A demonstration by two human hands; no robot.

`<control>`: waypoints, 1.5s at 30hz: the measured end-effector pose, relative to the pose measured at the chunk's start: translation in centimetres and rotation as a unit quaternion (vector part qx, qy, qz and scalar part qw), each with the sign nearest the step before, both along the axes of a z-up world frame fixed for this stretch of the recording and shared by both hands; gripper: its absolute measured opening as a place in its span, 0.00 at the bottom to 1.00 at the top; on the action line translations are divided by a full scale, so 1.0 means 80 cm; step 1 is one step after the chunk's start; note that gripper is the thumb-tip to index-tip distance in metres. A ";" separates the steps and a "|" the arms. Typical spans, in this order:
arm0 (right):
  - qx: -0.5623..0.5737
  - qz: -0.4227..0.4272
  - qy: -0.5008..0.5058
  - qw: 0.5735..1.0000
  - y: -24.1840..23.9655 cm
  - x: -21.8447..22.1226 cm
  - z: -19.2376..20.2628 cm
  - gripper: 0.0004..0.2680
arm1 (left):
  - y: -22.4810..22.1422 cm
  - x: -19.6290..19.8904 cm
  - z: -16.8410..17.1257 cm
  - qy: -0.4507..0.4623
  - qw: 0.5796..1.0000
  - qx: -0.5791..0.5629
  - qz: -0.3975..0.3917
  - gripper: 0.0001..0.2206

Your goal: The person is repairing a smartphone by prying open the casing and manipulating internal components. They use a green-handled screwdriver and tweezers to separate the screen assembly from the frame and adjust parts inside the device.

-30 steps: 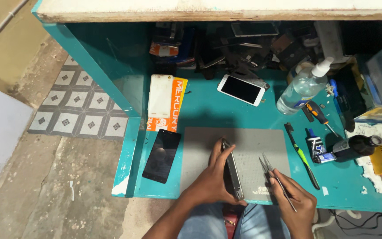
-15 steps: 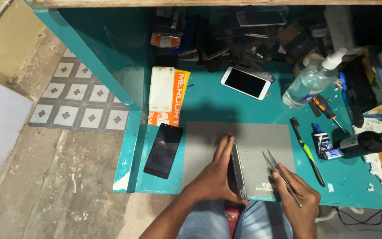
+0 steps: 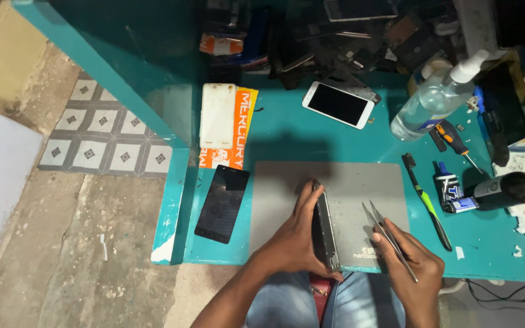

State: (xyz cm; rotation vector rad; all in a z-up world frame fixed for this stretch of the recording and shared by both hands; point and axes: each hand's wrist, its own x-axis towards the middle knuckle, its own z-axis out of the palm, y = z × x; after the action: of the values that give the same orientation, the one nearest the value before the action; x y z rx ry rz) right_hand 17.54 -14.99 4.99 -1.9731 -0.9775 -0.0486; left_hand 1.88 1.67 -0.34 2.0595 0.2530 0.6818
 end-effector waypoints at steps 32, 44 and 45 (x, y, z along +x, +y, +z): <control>-0.012 0.195 -0.058 0.979 0.011 -0.010 -0.074 0.15 | 0.004 0.003 -0.005 -0.024 0.999 0.008 -0.028 0.68; 0.011 0.220 -0.089 0.971 0.015 -0.015 -0.046 0.16 | 0.004 0.003 0.005 0.020 0.999 0.007 -0.029 0.73; 0.008 0.222 -0.088 0.971 0.015 -0.016 -0.045 0.16 | 0.004 0.003 0.006 0.021 0.999 0.006 -0.028 0.73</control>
State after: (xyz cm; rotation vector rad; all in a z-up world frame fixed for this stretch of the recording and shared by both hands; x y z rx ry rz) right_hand 16.29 -13.79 1.38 -1.7141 -1.5092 0.0197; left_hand 2.15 1.99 0.15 2.0852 0.2153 0.6080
